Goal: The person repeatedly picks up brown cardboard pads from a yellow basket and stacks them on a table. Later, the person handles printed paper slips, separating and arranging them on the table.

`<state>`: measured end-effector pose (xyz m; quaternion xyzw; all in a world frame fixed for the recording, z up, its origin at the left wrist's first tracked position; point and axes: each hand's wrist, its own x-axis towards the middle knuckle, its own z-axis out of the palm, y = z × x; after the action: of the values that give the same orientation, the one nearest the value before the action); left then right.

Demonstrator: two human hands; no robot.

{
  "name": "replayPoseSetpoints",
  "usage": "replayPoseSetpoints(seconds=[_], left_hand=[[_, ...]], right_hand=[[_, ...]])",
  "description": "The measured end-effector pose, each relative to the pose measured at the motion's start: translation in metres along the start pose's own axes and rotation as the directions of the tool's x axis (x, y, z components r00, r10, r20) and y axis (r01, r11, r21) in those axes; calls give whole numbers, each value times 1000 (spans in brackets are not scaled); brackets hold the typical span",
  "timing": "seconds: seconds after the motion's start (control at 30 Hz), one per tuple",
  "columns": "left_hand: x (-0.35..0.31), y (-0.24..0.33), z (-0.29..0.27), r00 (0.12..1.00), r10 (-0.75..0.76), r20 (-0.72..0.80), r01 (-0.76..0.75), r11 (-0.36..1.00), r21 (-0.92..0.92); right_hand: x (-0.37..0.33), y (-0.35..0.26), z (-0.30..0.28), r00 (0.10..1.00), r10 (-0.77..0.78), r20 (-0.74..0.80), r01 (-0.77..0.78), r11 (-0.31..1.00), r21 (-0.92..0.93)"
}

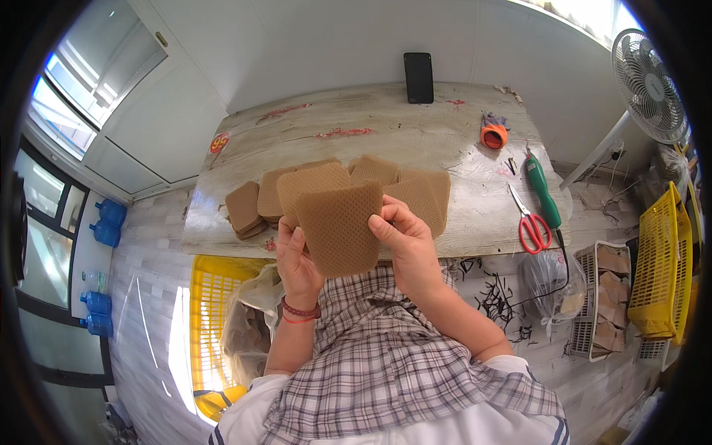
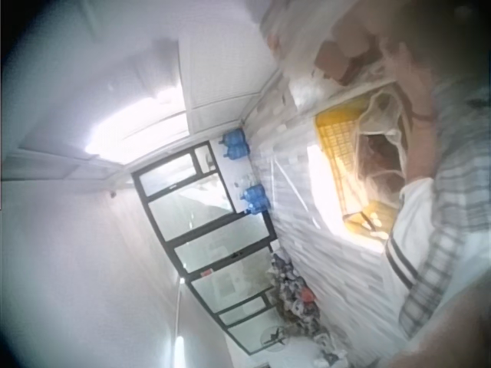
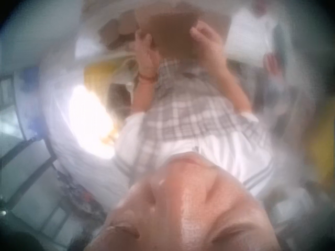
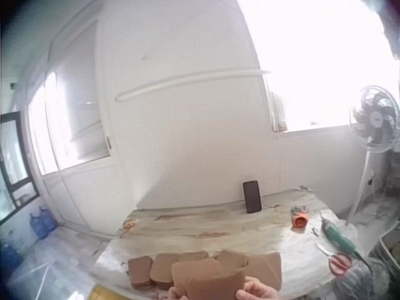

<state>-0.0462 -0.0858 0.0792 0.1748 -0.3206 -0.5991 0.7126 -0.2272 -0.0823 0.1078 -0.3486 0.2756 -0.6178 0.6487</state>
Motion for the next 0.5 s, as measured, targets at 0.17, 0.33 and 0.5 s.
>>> replayPoseSetpoints(seconds=[0.17, 0.33, 0.5], left_hand=[[-11, -11, 0, 987, -23, 161, 8, 995, 99], [-16, -7, 11, 987, -70, 143, 46, 985, 166], [-19, -8, 3, 981, -96, 172, 75, 990, 121]], right_hand=[[-7, -2, 1, 1000, 29, -12, -29, 999, 20], [-12, -6, 3, 1000, -22, -3, 23, 1000, 14], [-18, -7, 9, 994, -102, -24, 103, 995, 9]])
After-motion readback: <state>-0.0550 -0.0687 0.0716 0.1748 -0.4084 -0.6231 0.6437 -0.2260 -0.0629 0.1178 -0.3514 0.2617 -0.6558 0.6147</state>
